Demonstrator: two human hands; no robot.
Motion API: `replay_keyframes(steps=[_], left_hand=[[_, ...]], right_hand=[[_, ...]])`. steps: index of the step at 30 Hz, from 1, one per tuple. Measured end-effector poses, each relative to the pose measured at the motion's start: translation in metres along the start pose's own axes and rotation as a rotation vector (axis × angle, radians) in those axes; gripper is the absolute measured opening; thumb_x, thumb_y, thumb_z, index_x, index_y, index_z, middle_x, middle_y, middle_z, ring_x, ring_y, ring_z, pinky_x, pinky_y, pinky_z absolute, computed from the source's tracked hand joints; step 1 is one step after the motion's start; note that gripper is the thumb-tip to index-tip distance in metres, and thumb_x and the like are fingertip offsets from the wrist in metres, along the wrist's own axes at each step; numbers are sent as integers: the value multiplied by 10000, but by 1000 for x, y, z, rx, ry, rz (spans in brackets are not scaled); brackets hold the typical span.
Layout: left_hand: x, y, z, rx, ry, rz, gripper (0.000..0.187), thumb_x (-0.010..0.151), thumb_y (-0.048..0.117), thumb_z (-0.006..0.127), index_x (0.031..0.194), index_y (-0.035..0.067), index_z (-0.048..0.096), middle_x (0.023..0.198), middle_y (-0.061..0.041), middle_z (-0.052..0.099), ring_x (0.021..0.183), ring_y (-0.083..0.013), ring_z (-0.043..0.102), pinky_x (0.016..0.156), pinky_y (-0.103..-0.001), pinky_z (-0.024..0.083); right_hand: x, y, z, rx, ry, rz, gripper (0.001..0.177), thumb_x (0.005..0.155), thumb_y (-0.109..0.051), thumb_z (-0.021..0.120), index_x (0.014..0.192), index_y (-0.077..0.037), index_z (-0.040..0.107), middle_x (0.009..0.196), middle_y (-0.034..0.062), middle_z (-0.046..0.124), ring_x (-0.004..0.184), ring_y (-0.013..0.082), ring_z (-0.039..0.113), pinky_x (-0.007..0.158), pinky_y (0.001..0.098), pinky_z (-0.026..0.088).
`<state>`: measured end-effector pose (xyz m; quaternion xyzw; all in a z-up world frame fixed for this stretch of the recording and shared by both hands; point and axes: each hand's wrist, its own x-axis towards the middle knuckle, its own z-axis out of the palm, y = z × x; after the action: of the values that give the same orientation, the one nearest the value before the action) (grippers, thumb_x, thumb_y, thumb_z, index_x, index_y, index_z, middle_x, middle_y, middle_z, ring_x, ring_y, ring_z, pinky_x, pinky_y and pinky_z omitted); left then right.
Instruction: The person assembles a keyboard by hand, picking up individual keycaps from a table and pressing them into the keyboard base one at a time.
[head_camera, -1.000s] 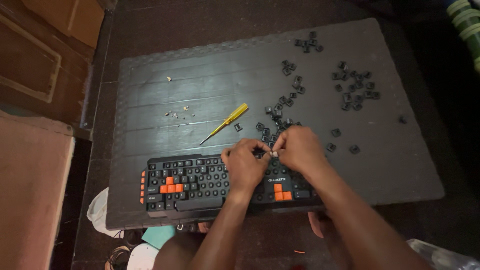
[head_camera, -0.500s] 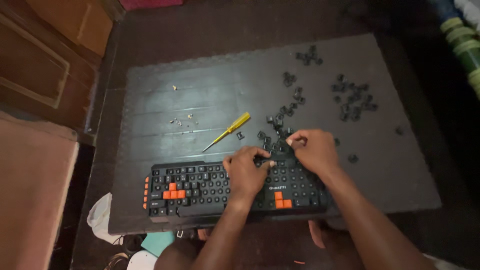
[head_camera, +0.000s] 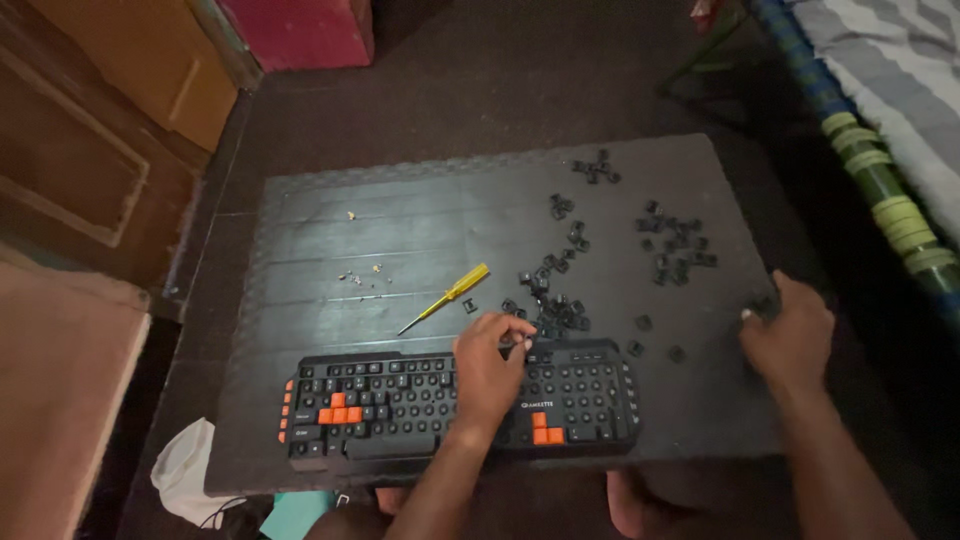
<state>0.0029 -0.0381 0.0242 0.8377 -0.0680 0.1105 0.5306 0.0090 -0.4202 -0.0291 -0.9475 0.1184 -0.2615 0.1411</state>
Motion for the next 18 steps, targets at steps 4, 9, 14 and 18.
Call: replay_keyframes(steps=[4, 9, 14, 18], left_hand=[[-4, 2, -3, 92, 82, 110, 209, 691, -61, 795, 844, 63, 727, 794, -50, 661, 743, -219, 660, 726, -358, 471], [-7, 2, -5, 6, 60, 44, 171, 750, -54, 763, 876, 52, 717, 848, -65, 687, 756, -205, 699, 720, -316, 552], [-7, 0, -6, 3, 67, 21, 168, 748, -53, 762, 882, 39, 720, 859, -82, 701, 759, -214, 708, 714, -312, 560], [-5, 0, -6, -9, 91, 16, 151, 773, -61, 740, 883, 41, 725, 867, -85, 701, 759, -218, 711, 720, -315, 565]], right_hand=[[-8, 3, 6, 98, -163, 42, 515, 766, -33, 788, 1272, 22, 708, 1316, 246, 668, 1221, 405, 633, 1062, 441, 489], [-12, -54, 5, 166, -145, -40, 452, 756, 27, 755, 1206, -13, 743, 1272, 204, 704, 1178, 358, 669, 1045, 409, 503], [-2, -95, 6, 341, -320, 170, 318, 831, -64, 766, 1148, -82, 764, 1148, 174, 733, 1025, 306, 733, 940, 380, 562], [9, -96, 19, 327, -101, 71, 441, 800, -41, 764, 1237, -32, 709, 1211, 209, 691, 1116, 351, 666, 998, 408, 518]])
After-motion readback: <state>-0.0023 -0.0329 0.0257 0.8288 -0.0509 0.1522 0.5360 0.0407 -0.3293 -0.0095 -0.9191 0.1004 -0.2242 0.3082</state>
